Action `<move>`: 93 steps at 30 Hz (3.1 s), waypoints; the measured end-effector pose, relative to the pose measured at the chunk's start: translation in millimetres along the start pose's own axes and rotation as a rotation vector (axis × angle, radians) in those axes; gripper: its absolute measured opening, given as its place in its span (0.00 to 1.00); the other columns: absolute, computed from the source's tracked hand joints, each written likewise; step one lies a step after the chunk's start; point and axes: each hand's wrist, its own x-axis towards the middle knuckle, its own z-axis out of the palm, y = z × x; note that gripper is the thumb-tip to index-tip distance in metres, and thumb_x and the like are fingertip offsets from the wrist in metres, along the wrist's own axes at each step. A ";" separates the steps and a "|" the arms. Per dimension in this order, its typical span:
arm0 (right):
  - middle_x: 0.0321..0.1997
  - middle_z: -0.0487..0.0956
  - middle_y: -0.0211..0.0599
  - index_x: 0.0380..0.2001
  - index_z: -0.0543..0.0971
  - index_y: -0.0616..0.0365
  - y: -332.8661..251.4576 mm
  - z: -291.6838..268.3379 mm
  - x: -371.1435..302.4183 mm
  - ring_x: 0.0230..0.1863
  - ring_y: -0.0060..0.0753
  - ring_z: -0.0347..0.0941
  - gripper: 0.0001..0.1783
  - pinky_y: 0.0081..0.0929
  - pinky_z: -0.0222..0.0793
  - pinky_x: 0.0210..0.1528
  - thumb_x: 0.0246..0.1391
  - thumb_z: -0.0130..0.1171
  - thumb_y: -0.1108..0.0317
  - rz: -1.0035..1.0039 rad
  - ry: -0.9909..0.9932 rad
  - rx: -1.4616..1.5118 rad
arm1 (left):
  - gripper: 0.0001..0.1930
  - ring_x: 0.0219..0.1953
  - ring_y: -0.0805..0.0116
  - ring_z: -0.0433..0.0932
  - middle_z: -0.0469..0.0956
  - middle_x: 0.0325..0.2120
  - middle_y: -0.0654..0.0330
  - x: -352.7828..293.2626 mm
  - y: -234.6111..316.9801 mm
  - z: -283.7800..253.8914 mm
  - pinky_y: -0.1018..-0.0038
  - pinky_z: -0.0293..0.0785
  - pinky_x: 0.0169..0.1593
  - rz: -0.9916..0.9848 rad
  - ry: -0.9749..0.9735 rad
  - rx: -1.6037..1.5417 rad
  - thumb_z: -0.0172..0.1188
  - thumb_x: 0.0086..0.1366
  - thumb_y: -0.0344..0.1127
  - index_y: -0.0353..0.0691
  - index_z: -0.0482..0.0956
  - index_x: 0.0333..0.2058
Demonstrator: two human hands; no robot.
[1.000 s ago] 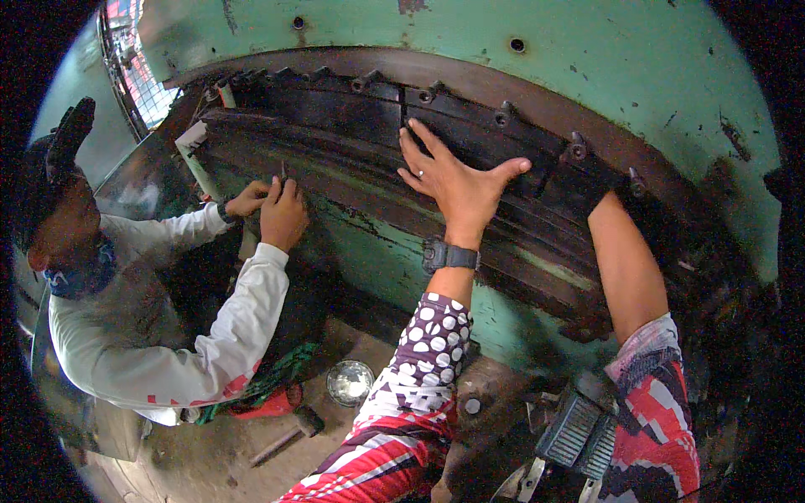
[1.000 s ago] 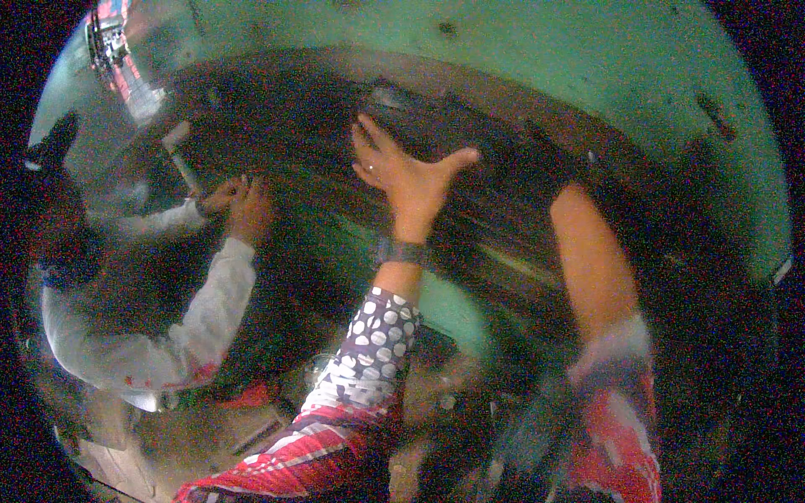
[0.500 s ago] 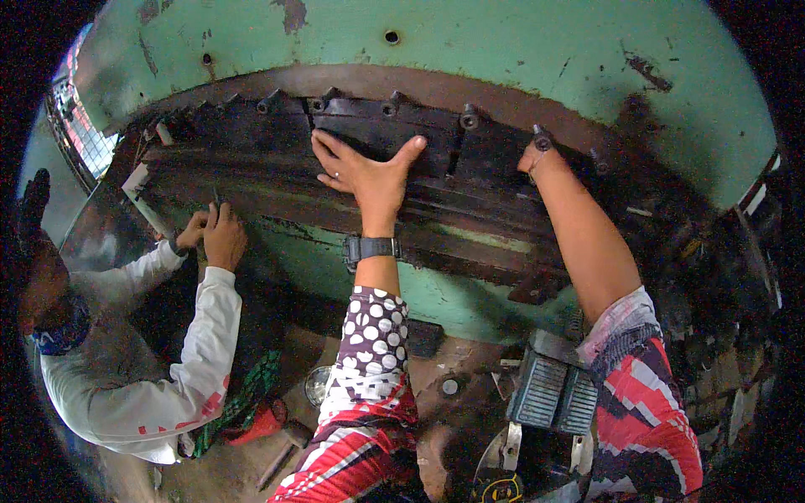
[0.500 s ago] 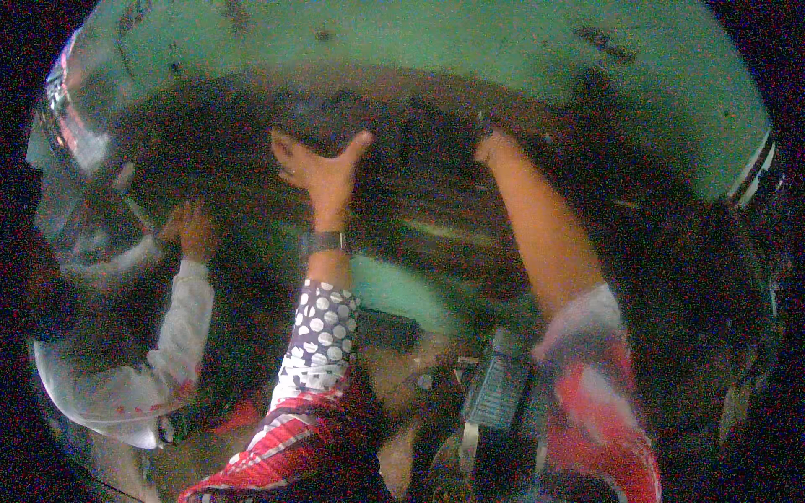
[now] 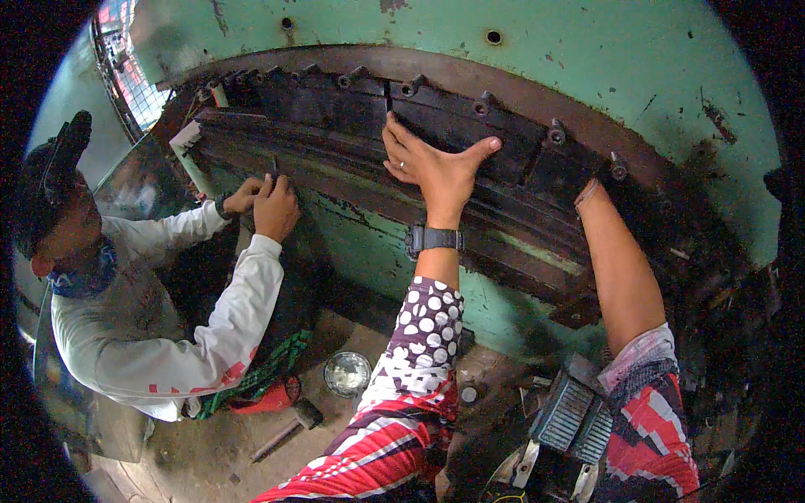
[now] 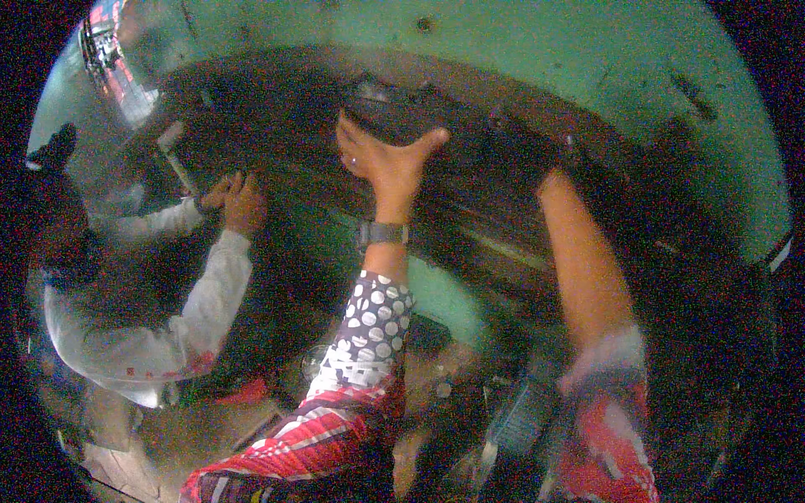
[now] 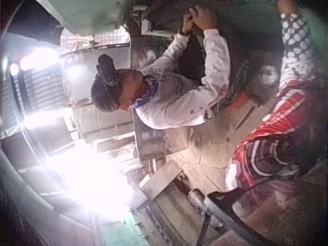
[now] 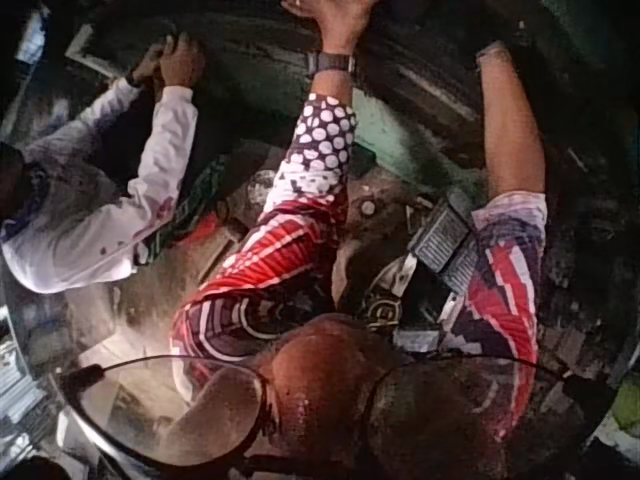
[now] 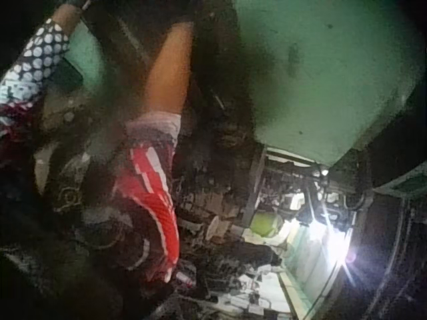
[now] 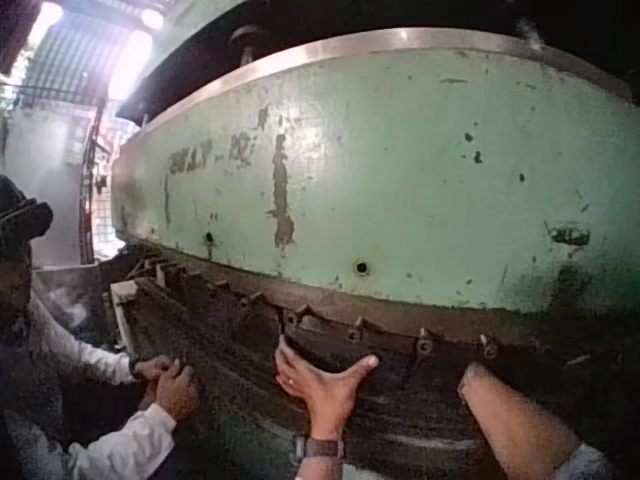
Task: The person works on a large green machine with a coworker. They use a tape measure to measure a section of the machine and then use a wrench to tighten bolts on a metal component.
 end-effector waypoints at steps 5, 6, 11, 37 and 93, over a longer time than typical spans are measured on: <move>0.60 0.77 0.35 0.59 0.73 0.55 1.6 0.5 0.5 0.56 0.32 0.75 0.22 0.37 0.64 0.66 0.68 0.48 0.57 0.005 0.004 0.000 | 0.78 0.72 0.40 0.42 0.46 0.68 0.38 2.2 -1.1 1.6 0.39 0.32 0.70 0.005 0.022 -0.019 0.82 0.28 0.64 0.30 0.40 0.69; 0.60 0.77 0.35 0.59 0.72 0.55 -2.2 0.1 0.2 0.56 0.32 0.75 0.22 0.37 0.64 0.66 0.68 0.48 0.57 0.000 0.007 0.006 | 0.78 0.72 0.40 0.42 0.47 0.68 0.38 2.1 0.9 2.7 0.39 0.33 0.70 -0.004 0.022 -0.018 0.82 0.28 0.64 0.30 0.40 0.69; 0.60 0.77 0.36 0.60 0.72 0.56 -2.2 6.7 4.7 0.56 0.32 0.75 0.22 0.37 0.64 0.66 0.69 0.47 0.57 0.005 -0.014 0.009 | 0.79 0.72 0.41 0.44 0.49 0.67 0.39 3.8 -1.0 7.5 0.42 0.36 0.71 -0.042 0.034 0.036 0.82 0.25 0.64 0.30 0.42 0.68; 0.63 0.75 0.37 0.63 0.69 0.56 -6.6 -5.2 6.6 0.58 0.32 0.74 0.23 0.37 0.62 0.68 0.69 0.45 0.59 0.041 0.009 -0.003 | 0.76 0.72 0.40 0.44 0.47 0.68 0.40 6.3 2.5 11.8 0.34 0.37 0.69 -0.021 0.005 0.005 0.81 0.29 0.64 0.33 0.41 0.69; 0.58 0.79 0.43 0.58 0.75 0.61 -10.1 -29.7 -525.3 0.58 0.45 0.75 0.40 0.39 0.69 0.63 0.46 0.74 0.47 0.555 -0.004 -1.373 | 0.42 0.61 0.37 0.68 0.66 0.58 0.30 -226.0 90.2 -164.7 0.57 0.66 0.64 0.032 -1.351 -0.028 0.63 0.64 0.51 0.32 0.57 0.67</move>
